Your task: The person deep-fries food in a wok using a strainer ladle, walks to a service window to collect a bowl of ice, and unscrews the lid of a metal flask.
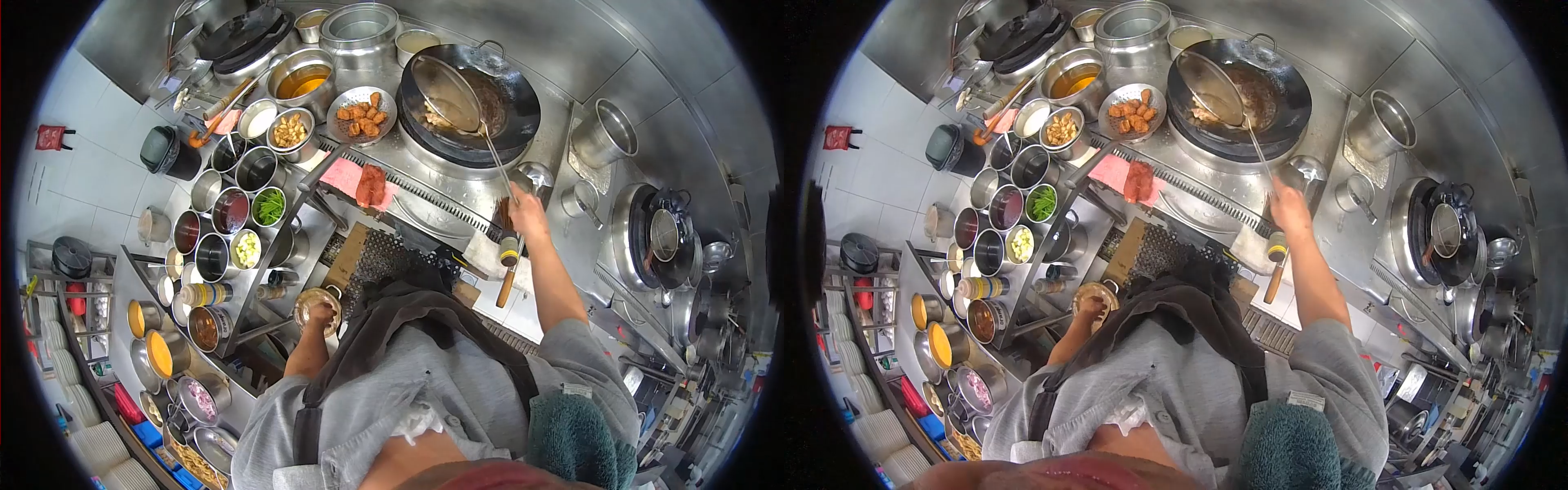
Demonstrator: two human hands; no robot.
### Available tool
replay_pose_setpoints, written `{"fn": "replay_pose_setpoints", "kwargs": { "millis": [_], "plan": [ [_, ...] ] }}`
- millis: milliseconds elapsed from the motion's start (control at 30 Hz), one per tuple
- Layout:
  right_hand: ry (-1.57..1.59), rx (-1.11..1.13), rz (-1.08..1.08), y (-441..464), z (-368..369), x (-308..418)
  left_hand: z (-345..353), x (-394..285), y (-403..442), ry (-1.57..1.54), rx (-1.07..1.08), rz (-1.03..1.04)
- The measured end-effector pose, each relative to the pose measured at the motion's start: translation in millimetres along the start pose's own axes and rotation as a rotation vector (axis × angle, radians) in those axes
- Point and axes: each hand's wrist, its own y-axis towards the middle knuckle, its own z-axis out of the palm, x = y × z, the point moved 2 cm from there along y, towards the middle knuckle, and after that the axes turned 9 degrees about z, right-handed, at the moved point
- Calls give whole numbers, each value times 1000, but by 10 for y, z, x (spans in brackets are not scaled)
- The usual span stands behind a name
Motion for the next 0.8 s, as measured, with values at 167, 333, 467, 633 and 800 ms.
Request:
{"fn": "replay_pose_setpoints", "kwargs": {
  "millis": [167,333,467,633,800],
  "plan": [
    [-238,-147,-66,57,-405,-100,-38,193,77,-58,-16,-27],
    [-150,-334,-48,-2,-596,-91,-66,367,189,13,79,-8],
    [-33,-337,63,-59,-614,-47,-67,243,18,-37,28,-20],
    [-243,-268,-1,367,-100,-249,-52,128,-66,-84,3,-7],
    [-225,-287,-45,1066,-93,71,-92,43,7,-47,11,33]
  ]
}}
